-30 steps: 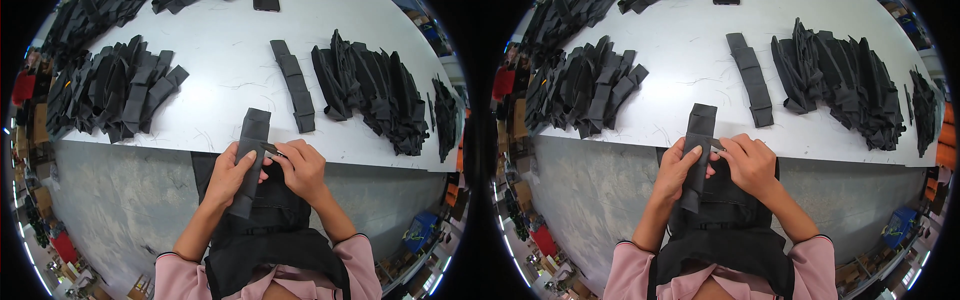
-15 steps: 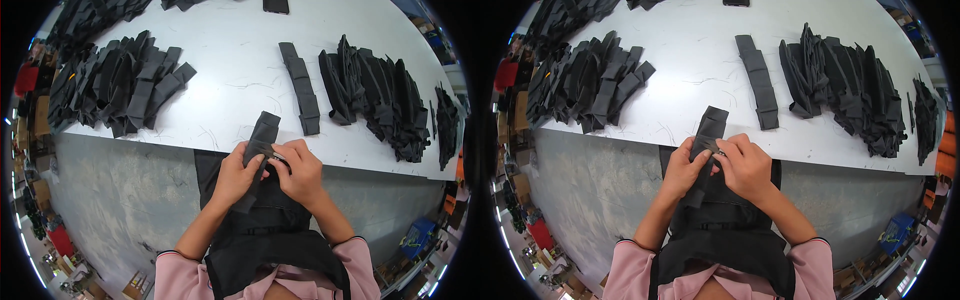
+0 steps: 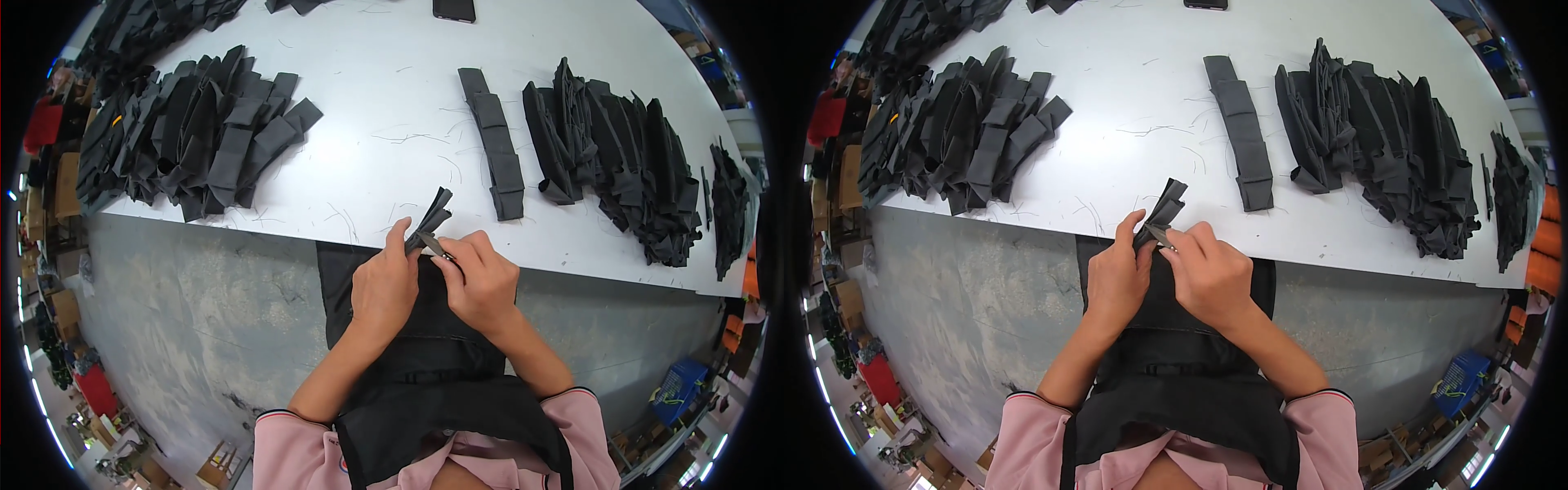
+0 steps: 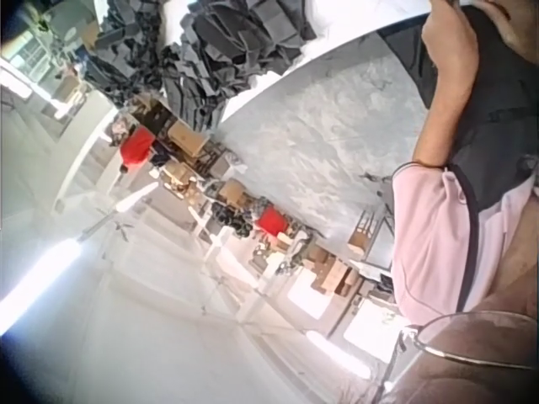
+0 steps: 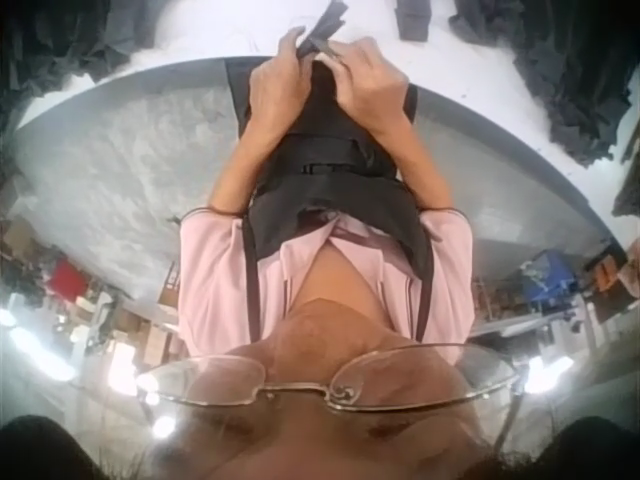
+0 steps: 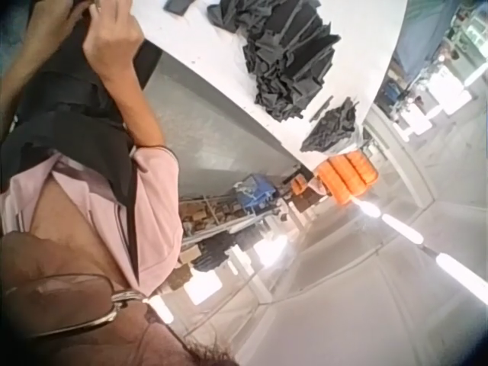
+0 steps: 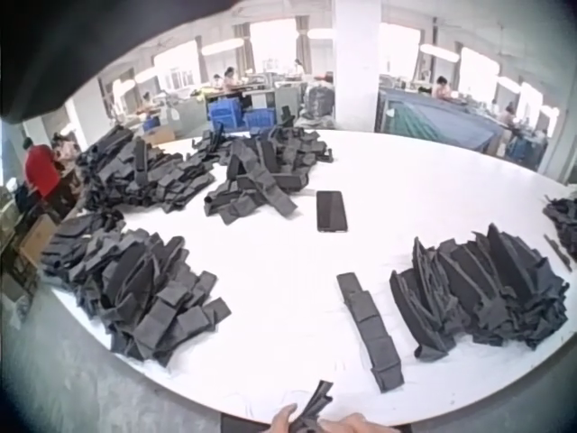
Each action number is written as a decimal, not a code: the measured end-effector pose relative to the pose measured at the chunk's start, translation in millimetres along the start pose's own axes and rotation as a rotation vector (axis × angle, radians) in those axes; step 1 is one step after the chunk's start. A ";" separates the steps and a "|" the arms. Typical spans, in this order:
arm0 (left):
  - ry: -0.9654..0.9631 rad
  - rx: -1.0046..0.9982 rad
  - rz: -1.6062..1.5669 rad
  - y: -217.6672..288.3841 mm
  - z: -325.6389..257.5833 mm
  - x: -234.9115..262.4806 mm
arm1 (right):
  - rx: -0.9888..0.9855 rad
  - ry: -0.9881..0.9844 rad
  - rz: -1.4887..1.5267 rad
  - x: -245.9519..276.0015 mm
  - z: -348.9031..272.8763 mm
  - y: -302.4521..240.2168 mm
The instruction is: The recorder is using a small pair of nippers to trim excess thread and tidy up black fabric strips in a factory setting.
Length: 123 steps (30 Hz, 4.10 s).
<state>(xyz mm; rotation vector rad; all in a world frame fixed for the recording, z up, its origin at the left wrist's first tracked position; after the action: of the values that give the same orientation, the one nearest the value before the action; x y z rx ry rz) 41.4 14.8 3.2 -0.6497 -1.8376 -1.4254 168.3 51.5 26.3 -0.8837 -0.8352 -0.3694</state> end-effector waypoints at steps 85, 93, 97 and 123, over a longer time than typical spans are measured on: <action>-0.457 0.436 -1.186 -35.9 -12.8 -2.1 | -0.170 -0.203 0.448 21.2 -12.7 21.1; -0.382 0.481 -1.388 -25.5 -8.8 -1.9 | -0.016 -0.200 0.238 13.8 -6.6 4.5; -0.384 0.470 -1.416 -28.6 -10.4 -4.5 | 0.020 -0.193 0.188 13.9 -10.6 4.5; -0.387 0.310 -1.549 -20.6 -15.1 -0.9 | -0.024 0.106 0.116 11.2 6.1 6.5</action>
<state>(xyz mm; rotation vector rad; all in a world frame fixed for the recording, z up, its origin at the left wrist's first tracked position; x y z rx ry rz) 29.9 -5.2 -7.9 1.0088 -2.9560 -1.7836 176.3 60.8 33.6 -0.9223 -0.6804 -0.3221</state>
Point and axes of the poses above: each hand's wrist, its own z-axis towards the middle knuckle, its own x-axis out of the back of the hand, y = z × x, the point moved 4 cm from there along z, towards the middle knuckle, and after that the axes turned 1 degree about y, right-handed, at the moved point
